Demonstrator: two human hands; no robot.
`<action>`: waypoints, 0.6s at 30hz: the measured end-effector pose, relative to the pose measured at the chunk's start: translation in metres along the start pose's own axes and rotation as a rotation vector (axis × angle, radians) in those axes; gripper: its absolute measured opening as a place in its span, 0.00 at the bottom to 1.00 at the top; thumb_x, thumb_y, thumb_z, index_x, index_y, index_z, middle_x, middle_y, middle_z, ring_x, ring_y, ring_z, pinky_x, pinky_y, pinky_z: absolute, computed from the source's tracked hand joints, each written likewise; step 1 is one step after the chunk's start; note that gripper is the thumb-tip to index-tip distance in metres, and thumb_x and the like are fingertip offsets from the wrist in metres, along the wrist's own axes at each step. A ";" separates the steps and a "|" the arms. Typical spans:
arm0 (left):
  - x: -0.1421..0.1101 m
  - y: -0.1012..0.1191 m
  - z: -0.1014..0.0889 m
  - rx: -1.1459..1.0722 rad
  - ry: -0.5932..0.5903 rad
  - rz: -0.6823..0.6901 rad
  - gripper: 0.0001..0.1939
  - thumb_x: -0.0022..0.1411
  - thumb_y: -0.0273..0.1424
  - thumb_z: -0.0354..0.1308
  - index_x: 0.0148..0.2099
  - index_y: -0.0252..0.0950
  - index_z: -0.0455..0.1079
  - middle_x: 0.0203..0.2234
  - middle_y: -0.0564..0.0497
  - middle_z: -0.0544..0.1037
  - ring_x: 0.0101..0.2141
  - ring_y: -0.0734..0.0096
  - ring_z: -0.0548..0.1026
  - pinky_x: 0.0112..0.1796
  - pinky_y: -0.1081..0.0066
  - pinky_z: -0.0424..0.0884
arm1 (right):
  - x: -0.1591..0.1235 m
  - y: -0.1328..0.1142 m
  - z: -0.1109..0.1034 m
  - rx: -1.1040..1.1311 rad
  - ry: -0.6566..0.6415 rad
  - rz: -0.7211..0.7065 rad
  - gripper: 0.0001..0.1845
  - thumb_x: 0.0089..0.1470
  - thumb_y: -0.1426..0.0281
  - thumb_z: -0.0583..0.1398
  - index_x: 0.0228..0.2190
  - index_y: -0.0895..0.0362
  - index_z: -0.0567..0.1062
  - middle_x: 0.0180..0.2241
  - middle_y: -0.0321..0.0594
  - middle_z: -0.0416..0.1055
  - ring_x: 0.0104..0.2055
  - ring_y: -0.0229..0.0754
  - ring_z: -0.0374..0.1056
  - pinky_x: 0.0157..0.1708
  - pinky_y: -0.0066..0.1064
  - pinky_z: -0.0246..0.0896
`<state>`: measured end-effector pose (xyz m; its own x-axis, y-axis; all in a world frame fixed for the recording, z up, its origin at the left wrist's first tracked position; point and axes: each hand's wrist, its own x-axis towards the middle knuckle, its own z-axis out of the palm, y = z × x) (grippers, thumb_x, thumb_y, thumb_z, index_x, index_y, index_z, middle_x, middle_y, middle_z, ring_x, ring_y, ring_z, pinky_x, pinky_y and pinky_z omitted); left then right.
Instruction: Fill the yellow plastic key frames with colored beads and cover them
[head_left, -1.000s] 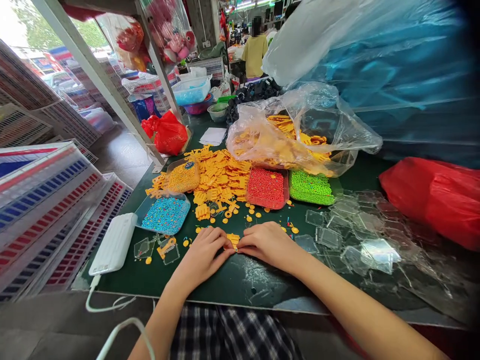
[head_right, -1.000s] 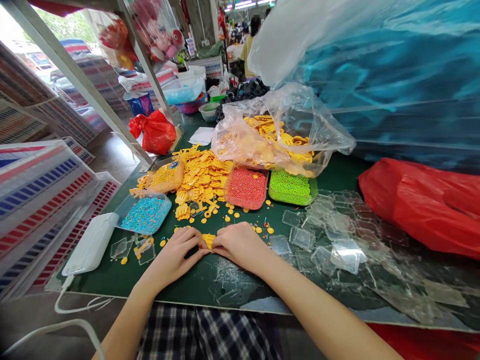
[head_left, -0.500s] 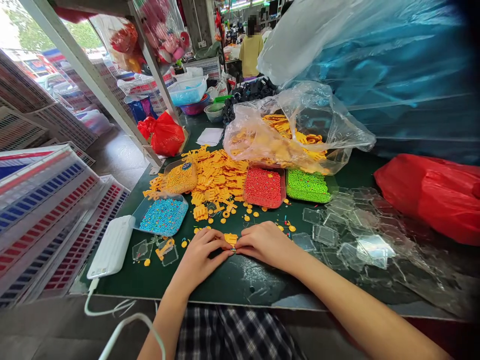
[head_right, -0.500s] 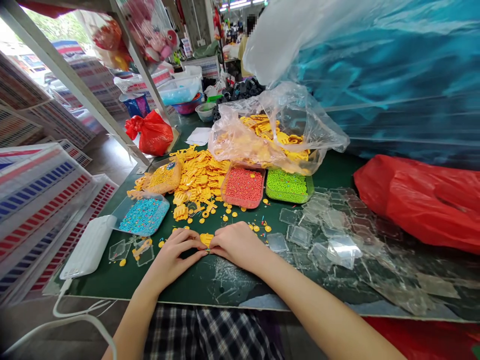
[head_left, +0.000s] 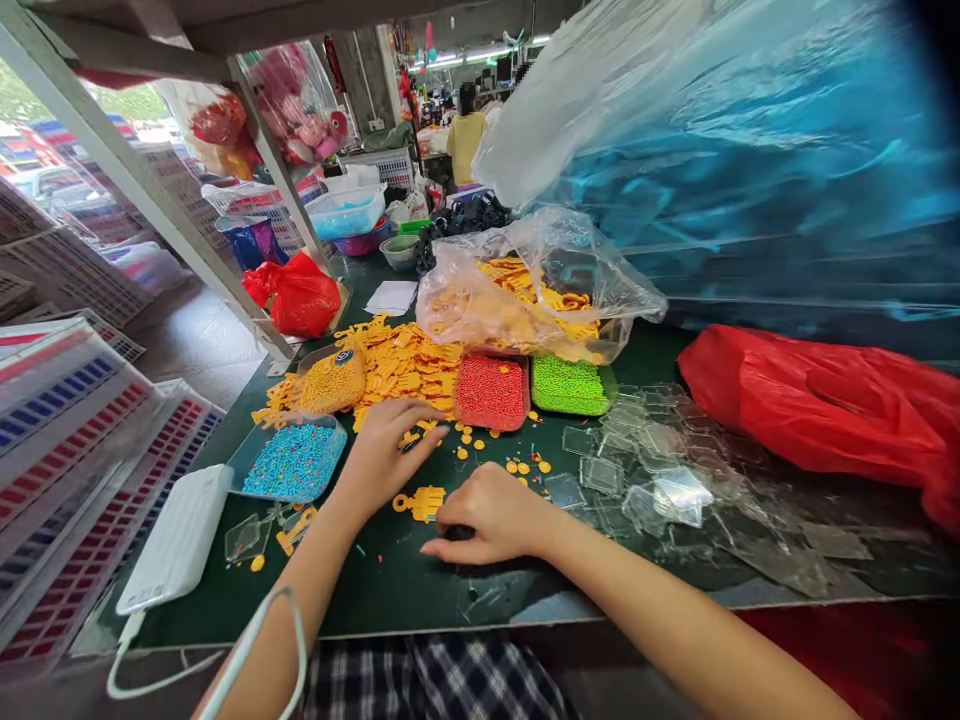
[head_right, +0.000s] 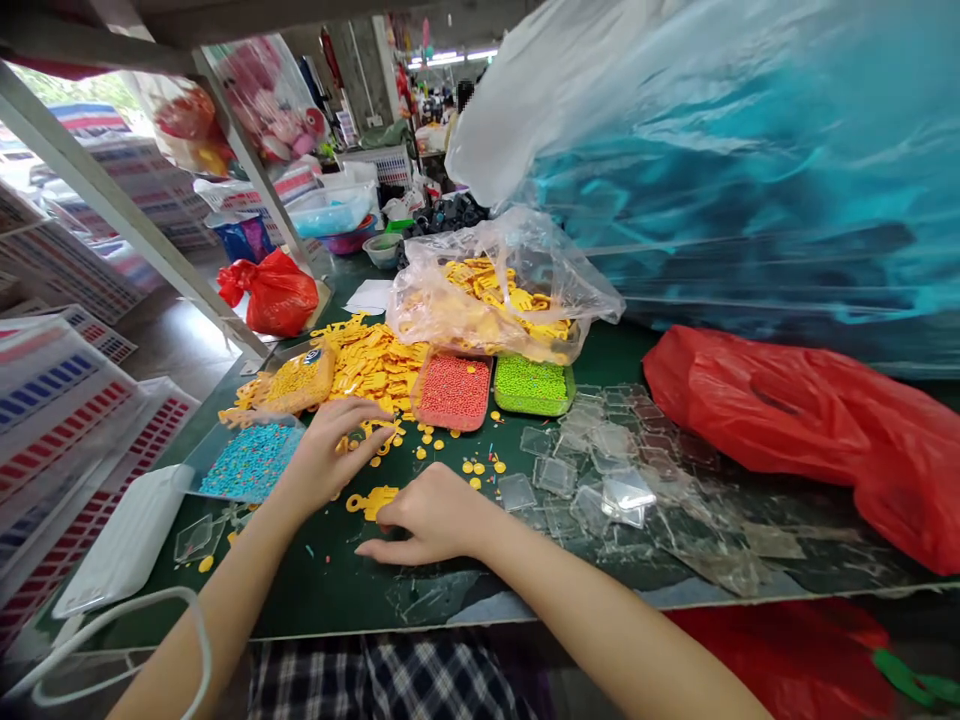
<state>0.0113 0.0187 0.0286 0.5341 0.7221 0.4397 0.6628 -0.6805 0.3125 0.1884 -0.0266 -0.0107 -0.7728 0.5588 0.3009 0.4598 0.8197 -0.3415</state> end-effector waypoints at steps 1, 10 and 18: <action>0.019 0.001 0.002 0.059 -0.042 0.033 0.10 0.68 0.37 0.53 0.45 0.38 0.73 0.40 0.48 0.77 0.43 0.62 0.72 0.47 0.60 0.64 | 0.000 0.001 0.001 -0.011 0.006 -0.008 0.24 0.60 0.54 0.55 0.21 0.56 0.76 0.18 0.35 0.74 0.22 0.35 0.66 0.22 0.30 0.37; 0.125 0.005 0.054 0.324 -0.486 0.324 0.09 0.64 0.35 0.59 0.43 0.38 0.76 0.39 0.48 0.75 0.47 0.58 0.69 0.49 0.61 0.58 | 0.002 0.010 0.002 -0.085 0.013 0.002 0.30 0.61 0.49 0.50 0.22 0.56 0.74 0.19 0.36 0.74 0.22 0.36 0.67 0.21 0.31 0.35; 0.135 0.001 0.081 0.260 -0.587 0.280 0.11 0.61 0.40 0.60 0.37 0.40 0.77 0.37 0.48 0.73 0.44 0.57 0.66 0.49 0.58 0.57 | 0.003 0.009 0.000 -0.112 0.057 0.016 0.29 0.60 0.46 0.50 0.25 0.56 0.74 0.18 0.36 0.73 0.21 0.37 0.66 0.20 0.31 0.35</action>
<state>0.1267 0.1253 0.0199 0.8499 0.5214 -0.0765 0.5236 -0.8519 0.0097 0.1901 -0.0177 -0.0131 -0.7403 0.5757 0.3470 0.5203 0.8176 -0.2466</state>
